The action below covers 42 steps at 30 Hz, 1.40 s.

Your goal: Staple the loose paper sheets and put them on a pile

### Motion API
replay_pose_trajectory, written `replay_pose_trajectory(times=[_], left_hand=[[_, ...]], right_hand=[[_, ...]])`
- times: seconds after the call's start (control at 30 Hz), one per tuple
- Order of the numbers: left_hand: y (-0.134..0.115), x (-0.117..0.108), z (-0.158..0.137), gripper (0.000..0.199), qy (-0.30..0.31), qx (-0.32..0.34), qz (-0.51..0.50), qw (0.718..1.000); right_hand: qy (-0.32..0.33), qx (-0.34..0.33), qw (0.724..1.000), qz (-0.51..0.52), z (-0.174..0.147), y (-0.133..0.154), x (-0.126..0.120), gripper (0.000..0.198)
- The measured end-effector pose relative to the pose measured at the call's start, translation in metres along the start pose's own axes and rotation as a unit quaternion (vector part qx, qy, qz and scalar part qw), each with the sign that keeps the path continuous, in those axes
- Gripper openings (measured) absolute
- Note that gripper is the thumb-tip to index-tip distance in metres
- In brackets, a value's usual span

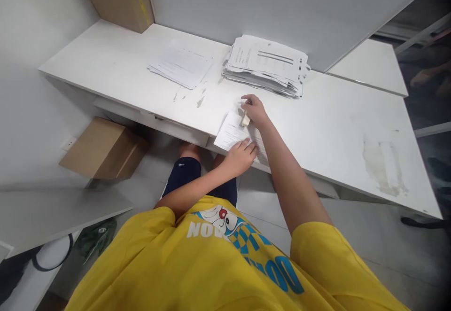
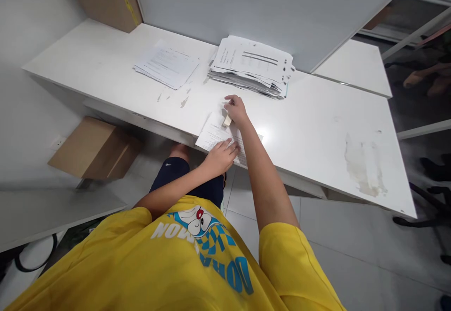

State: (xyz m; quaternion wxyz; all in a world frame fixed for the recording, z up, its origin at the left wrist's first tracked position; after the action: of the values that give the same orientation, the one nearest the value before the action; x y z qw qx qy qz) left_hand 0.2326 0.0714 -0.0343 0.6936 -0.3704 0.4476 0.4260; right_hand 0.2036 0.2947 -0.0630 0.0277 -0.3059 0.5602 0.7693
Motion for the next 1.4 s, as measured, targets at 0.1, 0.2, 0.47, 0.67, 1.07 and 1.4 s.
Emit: replay_pose_trajectory(times=[0.1, 0.2, 0.47, 0.67, 1.07, 1.4], left_hand=[[-0.008, 0.007, 0.008, 0.043, -0.003, -0.020, -0.004, 1.000], [-0.011, 0.010, 0.011, 0.048, 0.004, -0.017, -0.018, 1.000], [-0.002, 0.012, 0.007, 0.034, -0.005, 0.006, -0.076, 0.997], [-0.001, 0.021, 0.011, 0.028, 0.012, 0.012, -0.094, 0.995], [0.002, 0.038, 0.008, 0.024, 0.053, 0.005, -0.114, 0.992], [0.021, 0.024, 0.011, 0.021, 0.071, 0.055, -0.007, 0.996]], right_hand=[[-0.023, 0.039, 0.997, -0.057, 0.001, 0.004, -0.007, 0.033], [-0.023, 0.054, 0.995, -0.082, 0.004, 0.015, -0.009, 0.035], [0.009, 0.132, 0.960, -0.249, 0.007, 0.029, 0.012, 0.051], [0.006, 0.083, 0.964, -0.252, 0.009, 0.020, 0.021, 0.054], [-0.050, 0.027, 0.973, -0.224, 0.006, 0.010, 0.025, 0.071], [0.004, 0.102, 0.946, -0.308, 0.003, 0.060, 0.029, 0.050]])
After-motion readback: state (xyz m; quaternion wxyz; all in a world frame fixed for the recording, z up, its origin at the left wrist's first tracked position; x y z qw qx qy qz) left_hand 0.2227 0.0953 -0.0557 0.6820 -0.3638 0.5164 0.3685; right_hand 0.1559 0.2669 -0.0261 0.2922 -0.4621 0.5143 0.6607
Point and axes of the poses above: each hand's wrist, its own z-axis towards the middle knuckle, its own x-axis out of the palm, y = z × x, the point moved 10 cm from there along z, towards the middle knuckle, and after that the axes turned 5 degrees about -x, right-handed, at the moved point
